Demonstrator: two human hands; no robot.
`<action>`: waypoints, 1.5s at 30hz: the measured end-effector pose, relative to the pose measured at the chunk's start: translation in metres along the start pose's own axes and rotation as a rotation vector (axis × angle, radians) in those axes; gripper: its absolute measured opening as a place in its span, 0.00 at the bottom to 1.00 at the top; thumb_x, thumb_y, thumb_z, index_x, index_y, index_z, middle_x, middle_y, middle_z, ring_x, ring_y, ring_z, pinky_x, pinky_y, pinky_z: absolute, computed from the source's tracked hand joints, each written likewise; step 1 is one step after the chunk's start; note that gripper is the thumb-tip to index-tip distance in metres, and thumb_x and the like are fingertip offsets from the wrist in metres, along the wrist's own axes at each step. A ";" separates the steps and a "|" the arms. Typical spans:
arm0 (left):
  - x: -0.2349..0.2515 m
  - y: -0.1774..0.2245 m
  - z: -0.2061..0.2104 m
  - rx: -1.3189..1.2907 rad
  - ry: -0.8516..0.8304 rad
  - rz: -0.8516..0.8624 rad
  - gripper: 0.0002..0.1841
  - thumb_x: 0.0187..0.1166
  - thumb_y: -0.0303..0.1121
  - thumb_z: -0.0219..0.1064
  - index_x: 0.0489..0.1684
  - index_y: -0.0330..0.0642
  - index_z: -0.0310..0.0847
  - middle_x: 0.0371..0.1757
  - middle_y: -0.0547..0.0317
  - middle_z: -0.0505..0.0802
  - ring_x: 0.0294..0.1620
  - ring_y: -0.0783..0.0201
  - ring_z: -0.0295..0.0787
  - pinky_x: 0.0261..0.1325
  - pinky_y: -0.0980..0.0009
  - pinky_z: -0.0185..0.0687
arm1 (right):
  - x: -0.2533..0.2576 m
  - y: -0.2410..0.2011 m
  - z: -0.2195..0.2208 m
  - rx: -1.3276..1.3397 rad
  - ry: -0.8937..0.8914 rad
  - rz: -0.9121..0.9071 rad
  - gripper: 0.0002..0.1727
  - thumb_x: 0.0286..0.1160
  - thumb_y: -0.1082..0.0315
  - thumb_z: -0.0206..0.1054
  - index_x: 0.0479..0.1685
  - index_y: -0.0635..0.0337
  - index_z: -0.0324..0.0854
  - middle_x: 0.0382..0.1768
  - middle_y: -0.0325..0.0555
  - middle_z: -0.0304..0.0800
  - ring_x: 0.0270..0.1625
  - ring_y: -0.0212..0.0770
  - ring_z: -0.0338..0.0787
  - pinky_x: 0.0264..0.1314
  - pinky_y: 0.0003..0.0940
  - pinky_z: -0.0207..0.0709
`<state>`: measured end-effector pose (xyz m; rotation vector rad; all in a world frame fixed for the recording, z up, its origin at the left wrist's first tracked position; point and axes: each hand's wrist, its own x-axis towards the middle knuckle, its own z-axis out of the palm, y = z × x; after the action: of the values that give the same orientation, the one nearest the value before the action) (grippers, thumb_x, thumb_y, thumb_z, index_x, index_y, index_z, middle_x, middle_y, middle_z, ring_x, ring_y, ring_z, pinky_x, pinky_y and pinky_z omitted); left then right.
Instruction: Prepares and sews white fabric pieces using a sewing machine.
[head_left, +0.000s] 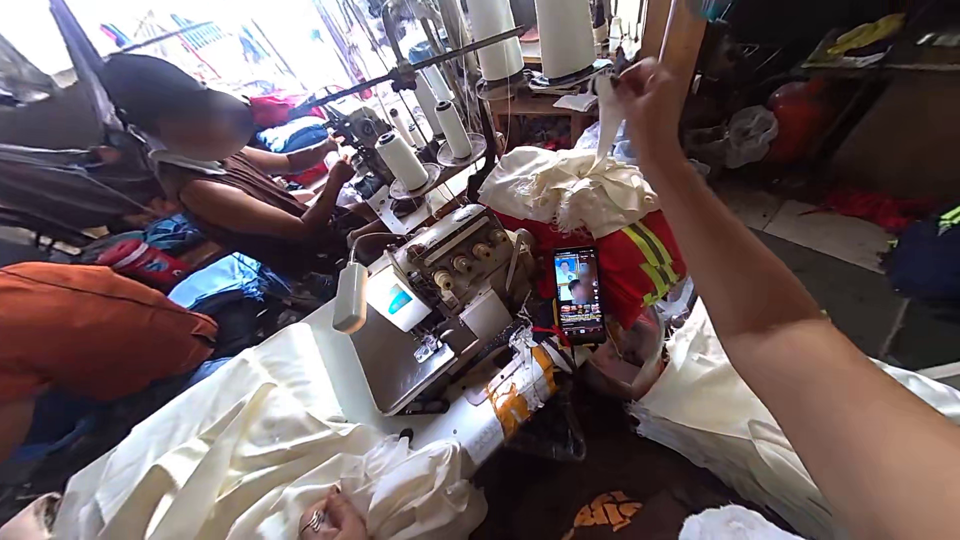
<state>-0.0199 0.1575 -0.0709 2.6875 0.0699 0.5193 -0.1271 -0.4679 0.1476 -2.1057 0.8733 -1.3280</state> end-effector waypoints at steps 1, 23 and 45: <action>0.000 0.000 -0.002 -0.033 -0.015 0.002 0.25 0.90 0.48 0.54 0.54 0.33 0.88 0.47 0.38 0.95 0.52 0.40 0.94 0.55 0.38 0.82 | 0.003 -0.004 -0.011 0.016 0.022 -0.024 0.18 0.86 0.64 0.60 0.61 0.70 0.82 0.56 0.59 0.90 0.60 0.48 0.90 0.70 0.45 0.79; -0.101 0.096 -0.051 -1.363 -0.685 -0.274 0.03 0.69 0.15 0.73 0.34 0.30 0.88 0.29 0.55 0.95 0.28 0.67 0.92 0.38 0.70 0.92 | -0.354 -0.123 0.073 0.531 -0.962 -0.289 0.11 0.79 0.71 0.68 0.56 0.62 0.86 0.45 0.50 0.86 0.36 0.40 0.85 0.40 0.38 0.84; -0.095 0.091 -0.038 -1.632 -0.692 -0.172 0.04 0.77 0.26 0.70 0.35 0.49 0.85 0.44 0.62 0.94 0.48 0.69 0.91 0.53 0.69 0.88 | -0.357 -0.098 0.049 0.912 -1.286 0.455 0.03 0.78 0.77 0.66 0.43 0.64 0.84 0.36 0.42 0.90 0.39 0.32 0.90 0.50 0.32 0.89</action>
<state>-0.1249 0.0766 -0.0353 1.0941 -0.2223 -0.3622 -0.1714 -0.1346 -0.0156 -1.3900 0.0748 0.0669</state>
